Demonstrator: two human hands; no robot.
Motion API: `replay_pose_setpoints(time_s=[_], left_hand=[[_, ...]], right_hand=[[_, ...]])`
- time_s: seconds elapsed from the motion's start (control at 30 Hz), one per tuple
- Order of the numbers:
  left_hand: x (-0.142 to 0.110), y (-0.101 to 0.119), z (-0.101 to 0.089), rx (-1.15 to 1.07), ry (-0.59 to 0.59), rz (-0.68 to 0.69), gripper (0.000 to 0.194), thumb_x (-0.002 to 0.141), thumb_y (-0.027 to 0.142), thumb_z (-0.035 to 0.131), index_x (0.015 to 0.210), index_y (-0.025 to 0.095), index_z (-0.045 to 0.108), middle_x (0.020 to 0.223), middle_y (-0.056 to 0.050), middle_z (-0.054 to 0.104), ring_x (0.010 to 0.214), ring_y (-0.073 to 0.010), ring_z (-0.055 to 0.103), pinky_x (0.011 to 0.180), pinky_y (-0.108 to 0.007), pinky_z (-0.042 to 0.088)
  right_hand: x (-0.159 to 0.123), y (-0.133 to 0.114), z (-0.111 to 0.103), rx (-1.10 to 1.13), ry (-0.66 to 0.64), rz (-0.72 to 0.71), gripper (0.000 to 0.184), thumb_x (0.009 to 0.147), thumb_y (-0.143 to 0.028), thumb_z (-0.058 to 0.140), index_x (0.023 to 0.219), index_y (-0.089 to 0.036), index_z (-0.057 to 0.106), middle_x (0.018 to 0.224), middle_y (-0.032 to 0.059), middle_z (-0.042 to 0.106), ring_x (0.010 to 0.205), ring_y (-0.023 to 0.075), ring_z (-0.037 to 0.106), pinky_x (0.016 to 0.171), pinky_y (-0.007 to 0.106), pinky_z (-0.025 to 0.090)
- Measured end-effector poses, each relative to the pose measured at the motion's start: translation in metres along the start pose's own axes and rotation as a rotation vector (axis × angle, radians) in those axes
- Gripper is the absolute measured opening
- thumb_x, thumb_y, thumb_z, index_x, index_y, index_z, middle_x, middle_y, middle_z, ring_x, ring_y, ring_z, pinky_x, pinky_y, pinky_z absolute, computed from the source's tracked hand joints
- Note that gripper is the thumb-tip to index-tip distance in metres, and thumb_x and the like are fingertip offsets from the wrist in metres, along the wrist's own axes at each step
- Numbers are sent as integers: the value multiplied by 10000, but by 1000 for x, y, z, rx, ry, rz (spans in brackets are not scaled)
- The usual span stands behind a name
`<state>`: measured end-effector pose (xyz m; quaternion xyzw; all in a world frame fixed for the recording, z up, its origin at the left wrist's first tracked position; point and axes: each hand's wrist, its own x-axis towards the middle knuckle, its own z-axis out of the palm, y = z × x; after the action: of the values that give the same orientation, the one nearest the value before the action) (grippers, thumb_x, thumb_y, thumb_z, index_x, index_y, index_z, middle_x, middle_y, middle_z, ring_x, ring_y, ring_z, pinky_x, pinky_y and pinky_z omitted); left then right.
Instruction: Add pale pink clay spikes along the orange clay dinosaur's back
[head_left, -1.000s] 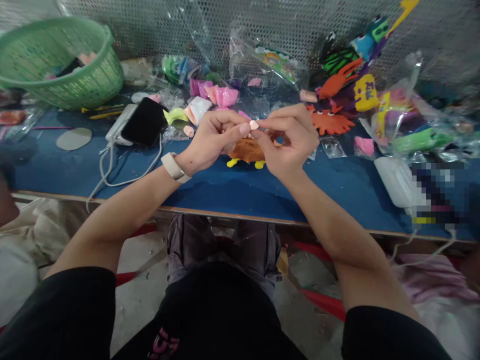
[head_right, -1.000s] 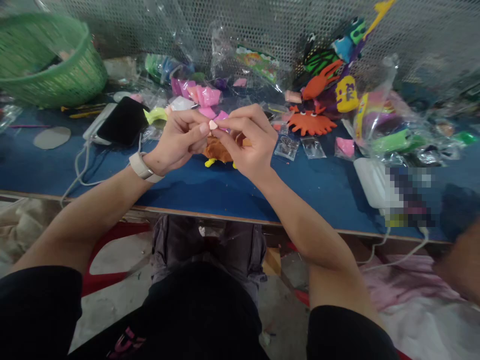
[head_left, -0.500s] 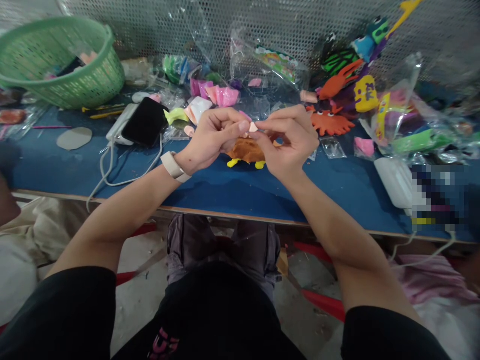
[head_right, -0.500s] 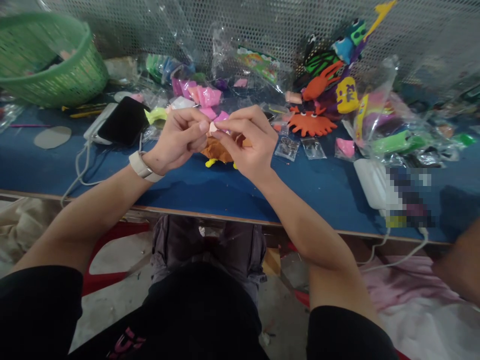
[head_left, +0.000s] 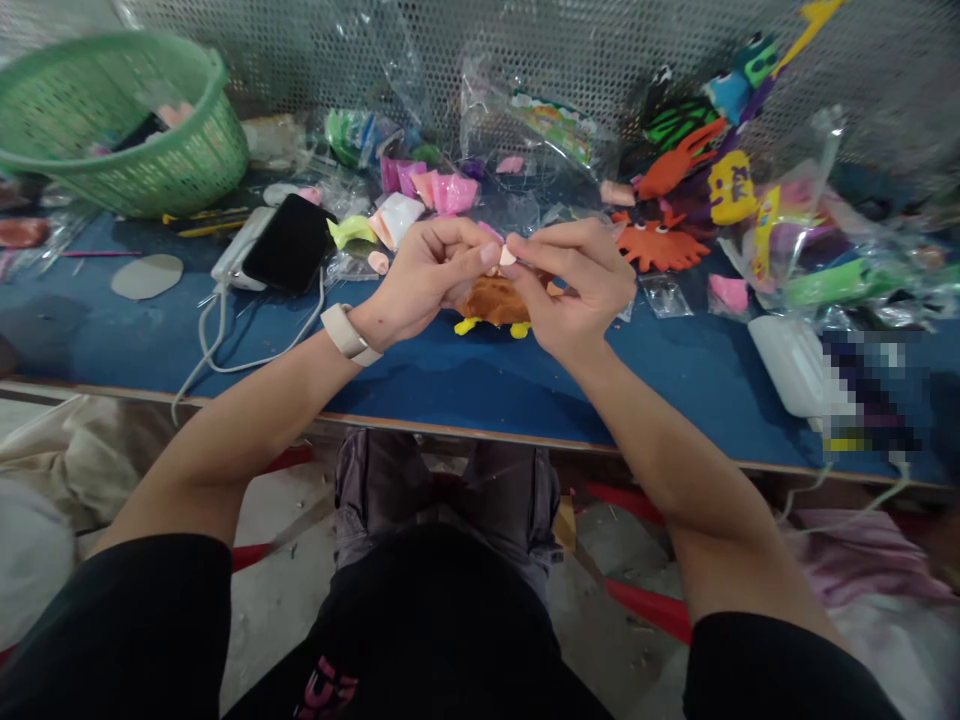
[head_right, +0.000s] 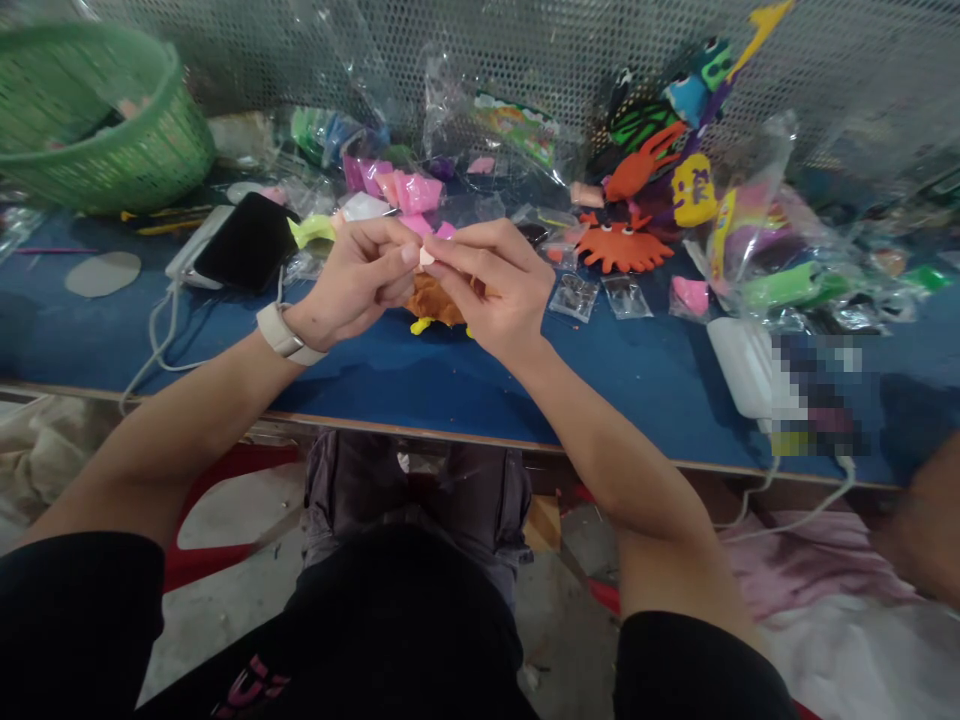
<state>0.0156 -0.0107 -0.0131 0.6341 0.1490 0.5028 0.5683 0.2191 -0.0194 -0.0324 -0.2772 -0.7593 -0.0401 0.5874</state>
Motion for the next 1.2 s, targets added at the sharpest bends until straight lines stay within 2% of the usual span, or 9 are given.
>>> replay_pose_setpoints(time_s=[0.1,0.23,0.33,0.53,0.6,0.73,0.83,0.97,1.2], left_hand=[[0,-2,-1,17,10,9,434,905,619,885,839,224,717,498,113,322,417,-33,271,442,-211,264],[0,-4,-1,23,-9,12,439,912,629,875,850,222,723,504,114,317,418,-28,252,443,-210,252],[0,-5,-1,43,17,29,458,903,639,878,838,218,711,503,115,310,414,-24,256,443,-206,261],[0,-4,-1,6,-5,3,450,887,641,892,860,220,738,501,115,325,413,-24,243,437,-206,260],[0,-3,0,0,12,-12,429,874,624,910,865,227,748,499,113,332,417,-31,259,438,-211,270],[1,-2,0,-15,61,-14,385,877,573,925,850,232,747,491,112,309,413,-47,290,432,-229,279],[2,-2,-1,-24,75,-6,383,874,557,932,833,226,743,491,113,303,405,-47,289,428,-234,273],[2,-2,0,-18,61,-15,386,867,572,933,846,224,766,488,107,333,406,-49,288,430,-239,277],[2,-1,0,24,54,6,363,876,559,929,849,232,773,488,95,376,428,-59,326,435,-244,272]], right_hand=[[2,-3,0,-16,12,-39,224,1085,-474,708,1255,-374,815,1042,4,769,940,200,789,848,437,732],[9,-11,0,-25,147,-215,210,1048,-314,778,1248,-360,822,1004,-24,788,857,155,775,720,339,692],[13,-15,-1,-19,170,-250,244,1049,-276,774,1273,-365,817,1002,-35,789,856,141,770,702,309,674],[9,-14,-1,1,139,-192,224,1060,-318,765,1270,-372,819,1007,-31,781,868,144,765,727,320,680],[5,-11,0,-8,97,-91,185,1076,-424,737,1222,-361,830,1013,-9,776,900,168,773,762,357,701],[-1,-4,1,-3,67,75,274,1052,-585,725,1154,-353,828,999,11,761,918,205,774,773,410,723],[-2,-1,2,8,97,71,281,1038,-600,739,1089,-338,826,965,8,750,901,204,772,776,415,724],[-3,0,1,11,53,100,314,1049,-619,714,1074,-325,823,965,18,745,943,218,780,810,430,726],[-1,2,-3,38,-29,106,368,1026,-642,738,1248,-355,795,1129,28,752,967,210,788,830,421,738]])
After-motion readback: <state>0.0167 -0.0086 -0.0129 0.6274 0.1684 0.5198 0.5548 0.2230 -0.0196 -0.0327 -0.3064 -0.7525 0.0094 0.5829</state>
